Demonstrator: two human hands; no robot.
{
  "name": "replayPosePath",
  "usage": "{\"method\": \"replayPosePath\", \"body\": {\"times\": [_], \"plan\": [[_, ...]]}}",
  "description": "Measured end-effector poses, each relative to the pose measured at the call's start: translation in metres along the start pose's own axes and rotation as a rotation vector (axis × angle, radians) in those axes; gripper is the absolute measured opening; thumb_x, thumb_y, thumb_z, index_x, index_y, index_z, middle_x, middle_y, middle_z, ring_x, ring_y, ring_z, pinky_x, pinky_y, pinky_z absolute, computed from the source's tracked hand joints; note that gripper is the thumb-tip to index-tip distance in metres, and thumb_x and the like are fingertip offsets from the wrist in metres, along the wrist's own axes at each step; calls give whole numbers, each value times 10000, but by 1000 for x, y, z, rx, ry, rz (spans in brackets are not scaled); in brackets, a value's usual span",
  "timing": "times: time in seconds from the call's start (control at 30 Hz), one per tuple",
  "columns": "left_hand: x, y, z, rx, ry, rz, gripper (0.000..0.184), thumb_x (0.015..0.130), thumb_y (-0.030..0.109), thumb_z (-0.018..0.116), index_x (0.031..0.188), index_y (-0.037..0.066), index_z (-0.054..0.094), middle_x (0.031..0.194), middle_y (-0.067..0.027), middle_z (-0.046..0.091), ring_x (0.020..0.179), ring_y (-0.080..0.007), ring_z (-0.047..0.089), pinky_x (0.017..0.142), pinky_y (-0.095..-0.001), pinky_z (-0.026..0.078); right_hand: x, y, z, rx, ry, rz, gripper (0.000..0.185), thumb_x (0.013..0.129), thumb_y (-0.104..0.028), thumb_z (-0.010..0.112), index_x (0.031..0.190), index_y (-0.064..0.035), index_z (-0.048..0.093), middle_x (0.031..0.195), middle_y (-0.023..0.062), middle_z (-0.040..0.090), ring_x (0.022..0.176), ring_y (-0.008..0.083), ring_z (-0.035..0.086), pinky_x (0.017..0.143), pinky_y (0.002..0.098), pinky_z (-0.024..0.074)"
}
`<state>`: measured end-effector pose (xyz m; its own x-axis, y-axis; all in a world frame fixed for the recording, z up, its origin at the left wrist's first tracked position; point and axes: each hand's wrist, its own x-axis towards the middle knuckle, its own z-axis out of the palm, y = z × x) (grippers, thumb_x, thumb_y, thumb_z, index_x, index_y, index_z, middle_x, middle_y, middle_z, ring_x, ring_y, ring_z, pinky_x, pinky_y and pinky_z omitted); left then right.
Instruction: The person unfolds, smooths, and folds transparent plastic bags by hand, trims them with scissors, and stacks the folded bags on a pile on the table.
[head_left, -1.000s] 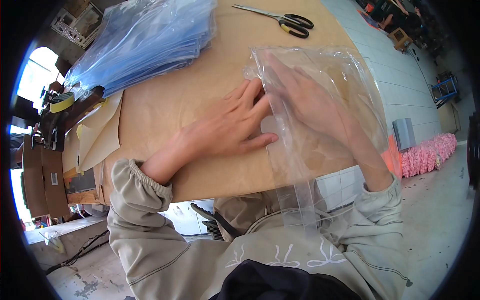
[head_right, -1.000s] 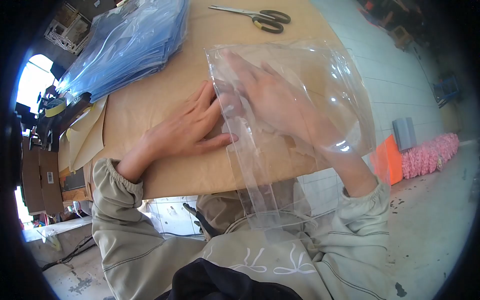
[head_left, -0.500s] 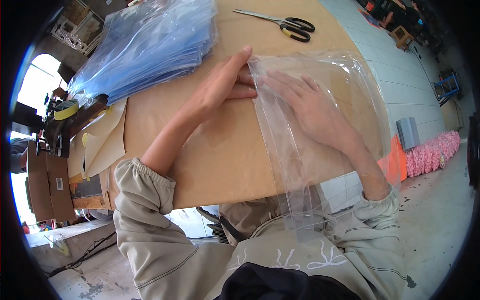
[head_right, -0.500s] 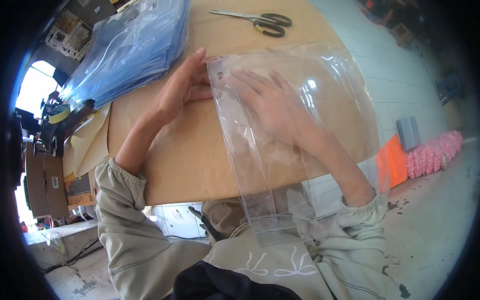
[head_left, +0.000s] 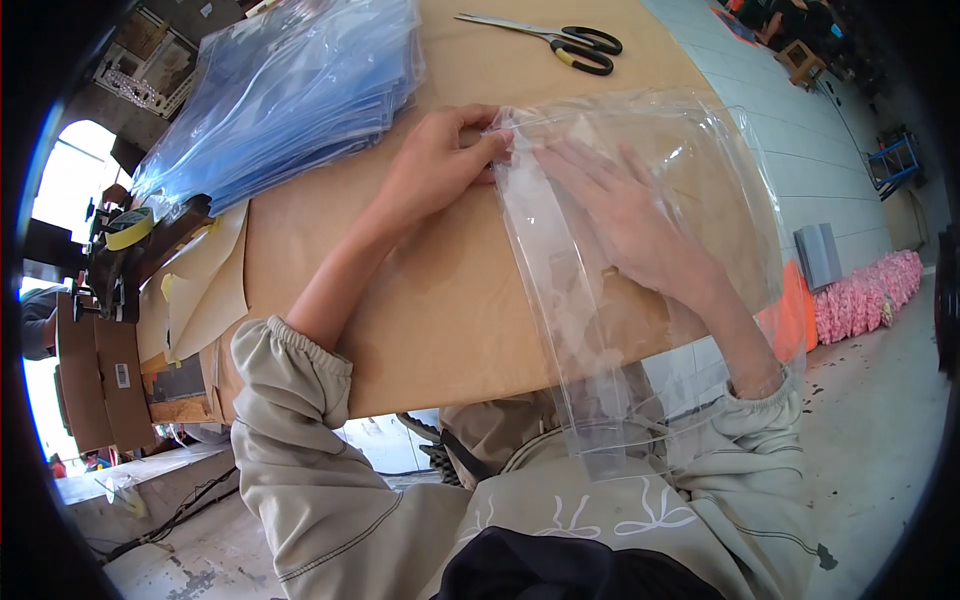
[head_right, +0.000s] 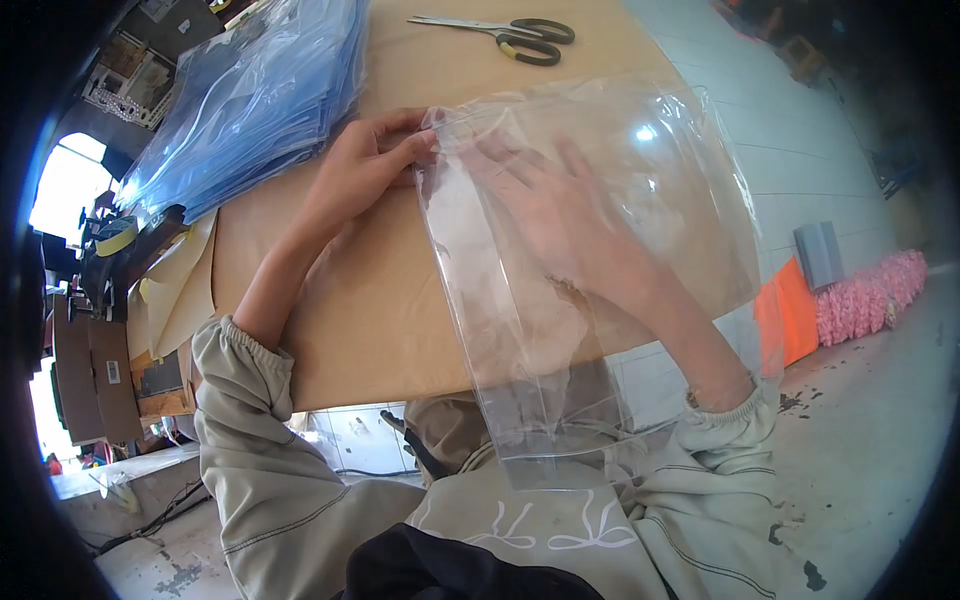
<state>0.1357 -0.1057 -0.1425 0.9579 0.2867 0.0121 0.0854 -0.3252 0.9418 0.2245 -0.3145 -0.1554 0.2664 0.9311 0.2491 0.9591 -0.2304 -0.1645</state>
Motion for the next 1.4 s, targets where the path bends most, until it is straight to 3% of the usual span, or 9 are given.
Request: {"method": "replayPosePath", "body": {"times": [0.2, 0.4, 0.7, 1.0, 1.07, 1.17, 1.27, 1.33, 1.4], "plan": [[-4, -3, 9, 247, 193, 119, 397, 885, 182, 615, 1210, 2, 479, 1067, -180, 547, 784, -219, 682, 691, -316, 544, -65, -18, -40, -99, -206, 212, 719, 909, -579, 362, 1450, -108, 311, 1523, 114, 244, 1417, 303, 186, 1095, 611, 79], [-14, -4, 21, 595, 340, 376, 270, 867, 138, 618, 1102, 61, 510, 957, -156, 529, 715, -231, 645, 674, -328, 507, -123, -20, -47, -85, -185, 278, 760, 858, -663, 366, 1449, -187, 336, 1529, 129, 221, 1408, 325, 208, 1045, 694, 66], [17, -24, -1, 697, 391, 551, 267, 861, 21, 535, 1119, 88, 547, 905, -169, 559, 800, -270, 598, 780, -366, 481, -60, 17, -38, -13, -112, -37, 739, 821, -662, 462, 1413, -225, 396, 1509, 110, 277, 1384, 288, 281, 1094, 617, 112], [8, -23, 7, 681, 399, 485, 382, 807, -77, 499, 1161, 62, 532, 1033, -184, 470, 908, -283, 618, 838, -363, 490, -119, -43, -78, -154, -453, 322, 817, 798, -322, 654, 1445, -23, 254, 1518, 153, 218, 1391, 291, 252, 1120, 534, 167], [8, -23, 8, 687, 406, 470, 390, 801, -88, 494, 1160, 59, 533, 1041, -184, 460, 911, -282, 620, 832, -359, 494, -131, -53, -117, 88, -640, 213, 762, 730, -269, 725, 1360, 1, 391, 1455, 175, 338, 1313, 316, 384, 1074, 491, 311], [10, -24, 7, 648, 400, 498, 392, 804, -101, 472, 1155, 59, 539, 1035, -182, 465, 910, -281, 620, 826, -362, 497, -131, -24, -150, 557, -752, -314, 629, 714, -299, 743, 1218, 9, 524, 1336, 168, 483, 1152, 321, 536, 974, 438, 440], [9, -27, 4, 630, 402, 538, 394, 807, -112, 452, 1149, 60, 544, 1037, -181, 466, 899, -280, 616, 824, -366, 496, -72, -26, -137, 361, -353, -292, 474, 764, -326, 719, 1089, -4, 595, 1212, 156, 573, 997, 287, 616, 901, 390, 490], [9, -26, 4, 653, 405, 549, 395, 807, -117, 445, 1145, 61, 547, 1038, -180, 467, 883, -279, 613, 822, -367, 496, -27, -19, -112, 267, -276, -285, 565, 890, -476, 532, 1244, -36, 547, 1313, 195, 501, 1133, 353, 545, 944, 417, 448], [7, -25, 6, 640, 418, 530, 402, 805, -118, 450, 1149, 66, 547, 1036, -179, 468, 879, -276, 609, 821, -366, 496, -2, -20, -74, 181, -140, -372, 701, 871, -566, 490, 1350, -56, 445, 1416, 200, 387, 1268, 365, 426, 1026, 500, 349]]}}
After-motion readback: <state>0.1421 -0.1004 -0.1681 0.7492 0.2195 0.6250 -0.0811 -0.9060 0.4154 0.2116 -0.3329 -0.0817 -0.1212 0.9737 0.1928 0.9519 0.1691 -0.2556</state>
